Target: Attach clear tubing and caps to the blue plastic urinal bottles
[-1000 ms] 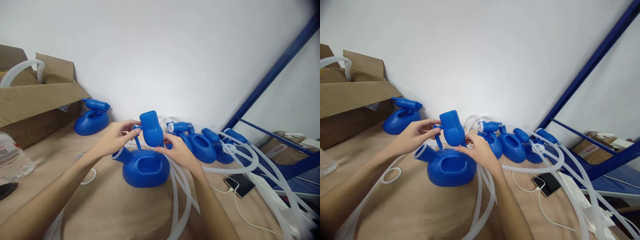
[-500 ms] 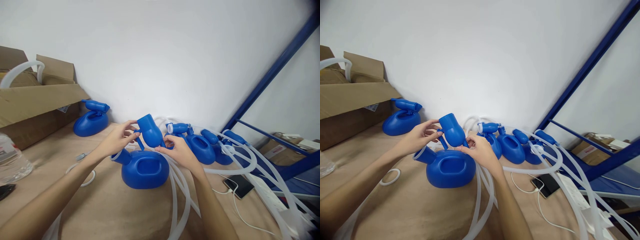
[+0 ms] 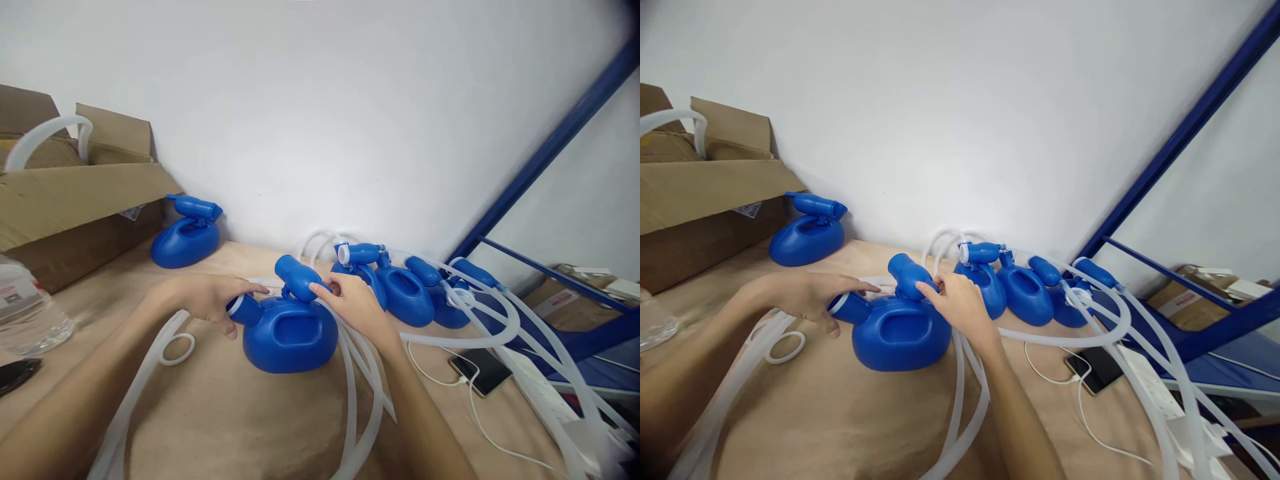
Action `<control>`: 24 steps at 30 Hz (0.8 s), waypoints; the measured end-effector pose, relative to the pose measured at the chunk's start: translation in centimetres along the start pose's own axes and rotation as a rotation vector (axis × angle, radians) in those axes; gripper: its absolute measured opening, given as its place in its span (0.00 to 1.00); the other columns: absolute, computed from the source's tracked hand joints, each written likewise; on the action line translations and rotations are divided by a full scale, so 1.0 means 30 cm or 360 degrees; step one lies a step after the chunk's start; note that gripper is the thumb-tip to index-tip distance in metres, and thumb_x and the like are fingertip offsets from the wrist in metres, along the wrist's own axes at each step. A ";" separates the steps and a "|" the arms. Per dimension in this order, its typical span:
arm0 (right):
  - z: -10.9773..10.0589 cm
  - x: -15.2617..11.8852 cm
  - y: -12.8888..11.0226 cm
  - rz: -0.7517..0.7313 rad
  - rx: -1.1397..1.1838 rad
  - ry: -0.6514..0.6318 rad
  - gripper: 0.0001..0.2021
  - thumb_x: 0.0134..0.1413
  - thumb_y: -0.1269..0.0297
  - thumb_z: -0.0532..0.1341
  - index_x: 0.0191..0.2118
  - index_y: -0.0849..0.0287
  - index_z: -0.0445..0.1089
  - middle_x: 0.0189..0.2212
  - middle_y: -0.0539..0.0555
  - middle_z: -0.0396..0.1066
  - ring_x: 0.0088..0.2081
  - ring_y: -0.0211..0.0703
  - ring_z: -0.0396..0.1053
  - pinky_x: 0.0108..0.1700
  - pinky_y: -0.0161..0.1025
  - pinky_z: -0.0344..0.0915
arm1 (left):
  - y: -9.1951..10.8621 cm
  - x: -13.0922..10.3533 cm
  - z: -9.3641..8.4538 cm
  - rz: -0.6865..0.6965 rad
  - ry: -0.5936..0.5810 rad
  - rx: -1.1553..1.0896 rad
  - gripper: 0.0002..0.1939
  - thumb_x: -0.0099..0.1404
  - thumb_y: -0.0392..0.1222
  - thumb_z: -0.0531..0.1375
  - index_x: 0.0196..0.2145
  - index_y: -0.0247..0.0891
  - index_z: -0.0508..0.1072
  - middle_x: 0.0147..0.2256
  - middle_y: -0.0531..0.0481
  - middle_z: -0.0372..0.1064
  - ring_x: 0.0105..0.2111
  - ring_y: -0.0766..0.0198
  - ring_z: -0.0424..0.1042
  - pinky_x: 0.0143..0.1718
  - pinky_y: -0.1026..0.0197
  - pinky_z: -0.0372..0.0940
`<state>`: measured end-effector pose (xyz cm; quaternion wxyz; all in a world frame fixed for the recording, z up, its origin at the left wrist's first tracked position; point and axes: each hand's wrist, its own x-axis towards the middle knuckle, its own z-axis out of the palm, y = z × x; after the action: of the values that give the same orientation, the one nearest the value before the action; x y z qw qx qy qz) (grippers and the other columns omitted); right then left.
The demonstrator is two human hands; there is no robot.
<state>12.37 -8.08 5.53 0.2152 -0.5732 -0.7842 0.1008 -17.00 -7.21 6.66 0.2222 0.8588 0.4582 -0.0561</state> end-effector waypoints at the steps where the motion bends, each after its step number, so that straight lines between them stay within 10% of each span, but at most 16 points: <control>1: -0.003 -0.003 -0.001 -0.0001 -0.0011 -0.0001 0.23 0.65 0.43 0.58 0.27 0.56 0.62 0.26 0.47 0.69 0.29 0.39 0.62 0.30 0.38 0.48 | 0.006 -0.001 -0.003 -0.0026 0.0030 0.0040 0.42 0.51 0.50 0.70 0.64 0.47 0.70 0.58 0.46 0.75 0.56 0.45 0.73 0.53 0.55 0.68; 5: -0.023 -0.024 -0.018 0.0033 -0.0099 -0.0024 0.23 0.66 0.44 0.58 0.26 0.56 0.60 0.25 0.47 0.68 0.27 0.39 0.61 0.30 0.39 0.46 | 0.042 0.013 -0.003 -0.0091 0.0112 0.0217 0.22 0.55 0.52 0.65 0.45 0.40 0.80 0.36 0.45 0.79 0.37 0.49 0.77 0.36 0.56 0.66; 13: -0.086 -0.064 -0.043 0.0138 -0.0377 -0.0164 0.24 0.68 0.48 0.56 0.24 0.56 0.56 0.23 0.48 0.67 0.28 0.40 0.61 0.30 0.40 0.45 | 0.074 0.074 0.049 -0.0109 0.0303 0.0310 0.25 0.57 0.58 0.62 0.42 0.35 0.79 0.33 0.39 0.77 0.33 0.46 0.75 0.31 0.55 0.64; 19: -0.122 -0.055 0.035 0.0049 -0.0102 -0.0207 0.26 0.64 0.40 0.56 0.25 0.56 0.58 0.24 0.47 0.65 0.28 0.39 0.60 0.30 0.39 0.48 | -0.042 0.014 -0.010 -0.0088 0.0169 -0.0197 0.56 0.50 0.66 0.68 0.72 0.45 0.56 0.60 0.38 0.72 0.47 0.49 0.78 0.44 0.58 0.71; 24: -0.177 -0.067 0.079 0.0047 -0.0022 -0.0404 0.23 0.63 0.40 0.57 0.30 0.56 0.67 0.31 0.50 0.72 0.33 0.42 0.66 0.33 0.38 0.53 | -0.158 -0.085 0.065 -0.0447 -0.0060 -0.0082 0.30 0.46 0.56 0.71 0.46 0.44 0.81 0.45 0.42 0.80 0.41 0.45 0.80 0.35 0.56 0.72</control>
<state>17.31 -9.69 8.84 0.1088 -0.5687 -0.7974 0.1702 -22.11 -7.72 4.12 0.2426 0.7790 0.5709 -0.0911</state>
